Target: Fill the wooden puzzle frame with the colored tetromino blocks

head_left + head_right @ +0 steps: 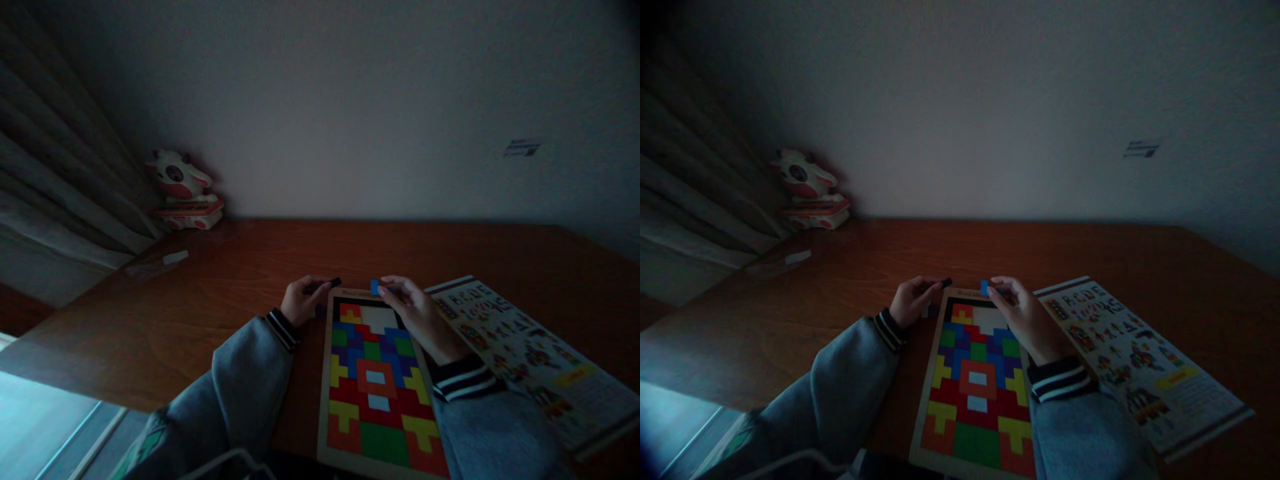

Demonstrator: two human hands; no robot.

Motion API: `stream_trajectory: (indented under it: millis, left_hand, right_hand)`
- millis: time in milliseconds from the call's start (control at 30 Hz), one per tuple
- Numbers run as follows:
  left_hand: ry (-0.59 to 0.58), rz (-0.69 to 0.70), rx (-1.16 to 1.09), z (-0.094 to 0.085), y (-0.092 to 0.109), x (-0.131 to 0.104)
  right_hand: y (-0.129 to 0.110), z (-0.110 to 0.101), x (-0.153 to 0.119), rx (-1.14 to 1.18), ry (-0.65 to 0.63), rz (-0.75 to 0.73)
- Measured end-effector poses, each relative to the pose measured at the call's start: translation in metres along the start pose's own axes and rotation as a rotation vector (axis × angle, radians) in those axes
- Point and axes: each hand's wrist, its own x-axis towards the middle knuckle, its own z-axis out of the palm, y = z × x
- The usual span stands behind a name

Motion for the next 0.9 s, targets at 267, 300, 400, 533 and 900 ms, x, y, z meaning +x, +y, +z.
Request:
stream_trajectory:
  millis: [267,300,400,533,900]
  left_hand:
    - [-0.042,-0.006,0.066,0.001,-0.001,-0.002]
    - [-0.049,-0.001,0.081,0.001,-0.001,-0.002]
    - [-0.057,0.010,0.116,0.001,0.001,-0.002]
    - [-0.053,0.015,0.101,0.000,-0.001,-0.002]
    - [0.076,-0.041,-0.073,0.000,0.006,0.002]
  right_hand:
    - [-0.014,-0.003,-0.008,-0.326,-0.159,-0.099]
    - [-0.017,-0.003,-0.009,-0.379,-0.184,-0.116]
    - [-0.023,-0.002,-0.010,-0.482,-0.216,-0.164]
    - [-0.017,0.000,-0.011,-0.463,-0.237,-0.172]
    - [-0.015,-0.003,-0.012,-0.501,-0.309,-0.248]
